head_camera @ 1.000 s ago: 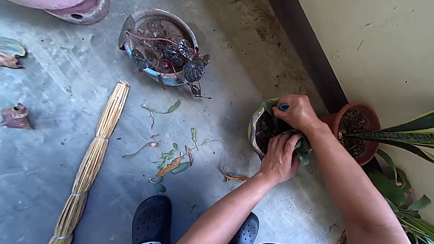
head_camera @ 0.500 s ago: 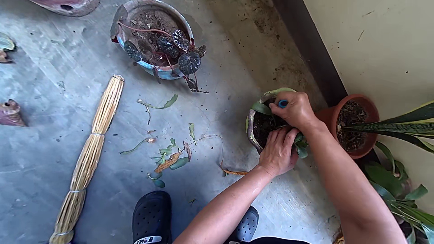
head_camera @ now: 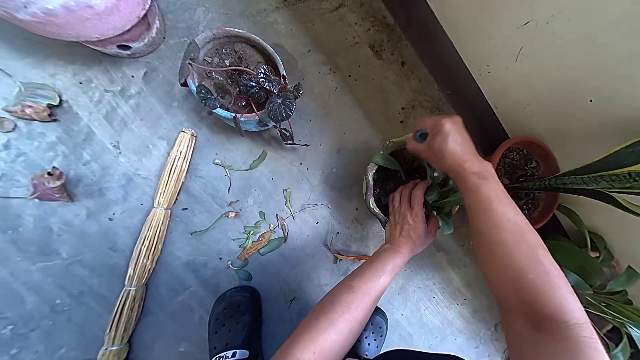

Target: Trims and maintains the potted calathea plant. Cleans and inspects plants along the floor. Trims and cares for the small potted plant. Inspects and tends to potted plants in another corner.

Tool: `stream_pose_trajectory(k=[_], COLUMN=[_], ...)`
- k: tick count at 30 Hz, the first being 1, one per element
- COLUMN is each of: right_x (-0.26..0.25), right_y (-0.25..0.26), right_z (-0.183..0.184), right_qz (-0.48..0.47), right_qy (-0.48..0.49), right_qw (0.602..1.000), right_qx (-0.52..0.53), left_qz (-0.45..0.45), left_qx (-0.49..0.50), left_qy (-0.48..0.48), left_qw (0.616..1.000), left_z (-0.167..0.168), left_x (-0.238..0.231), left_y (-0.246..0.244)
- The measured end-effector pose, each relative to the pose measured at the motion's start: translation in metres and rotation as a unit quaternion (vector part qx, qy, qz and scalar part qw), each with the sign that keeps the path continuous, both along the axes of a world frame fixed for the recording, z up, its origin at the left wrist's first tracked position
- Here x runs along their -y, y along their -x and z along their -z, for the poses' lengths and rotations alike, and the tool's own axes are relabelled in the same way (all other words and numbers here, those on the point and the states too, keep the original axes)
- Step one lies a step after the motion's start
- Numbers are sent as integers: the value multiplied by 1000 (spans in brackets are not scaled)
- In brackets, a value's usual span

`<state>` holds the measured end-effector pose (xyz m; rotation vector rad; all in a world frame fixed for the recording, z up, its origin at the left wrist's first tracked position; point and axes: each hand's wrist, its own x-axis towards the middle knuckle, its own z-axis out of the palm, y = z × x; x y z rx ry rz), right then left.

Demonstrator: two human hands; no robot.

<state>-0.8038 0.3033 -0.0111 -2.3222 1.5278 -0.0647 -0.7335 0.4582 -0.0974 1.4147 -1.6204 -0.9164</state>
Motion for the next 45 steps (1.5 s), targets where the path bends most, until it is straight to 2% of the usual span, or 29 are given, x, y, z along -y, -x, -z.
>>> stream_pose_trajectory(k=[2,4,6,8,11,14,16,18,20,22,24,27,29,31,33,36,39,43,45], right_x=[-5,-14,-11,-10,-13,-13,-16,-18,-28,-20,-19,-26,-23,-25,-32,-38,-53,-91,-113], right_y=[11,17,21,34,51,52,57,59,55,49,55,63,60,62,70,70,80,93,97], right_z=[20,35,19,8,26,13,10,27,40,19,9,33,23,9,13,-1,-22,-32,-40], right_qz=[7,-13,-17,14,70,67,74,95,90,73,78,89,86,119,140,156,221,333,408], right_qy=[55,68,47,72,103,51,80,124,108,65,66,61,23,21,24,-23,11,34,43], right_qw=[998,998,999,997,992,996,994,987,990,995,994,993,995,992,988,986,974,942,912], right_qx=[1,8,7,6,6,1,8,24,25,4,-24,-41,-45,-38,-55,-57,-39,-26,20], left_qz=[-19,-27,-23,-13,-1,1,2,1,3,-2,-2,2,-3,-3,1,14,14,-47,-36], left_qx=[23,43,46,44,45,47,47,49,49,48,53,57,49,48,35,-43,-80,37,116], left_qy=[27,40,19,2,12,7,-3,6,11,16,11,11,16,18,26,38,76,132,135], left_qw=[999,998,998,999,999,999,999,999,999,999,999,998,999,999,999,998,994,989,983], left_z=[4,4,1,0,3,2,1,3,3,4,4,4,3,5,5,2,-5,-14,-16], left_x=[-4,-5,-2,-2,-5,-2,-4,-4,-7,-2,-3,-5,-2,-3,-7,-4,1,27,38], left_y=[3,6,6,5,5,6,5,4,5,5,5,7,8,5,3,-9,-37,-84,-106])
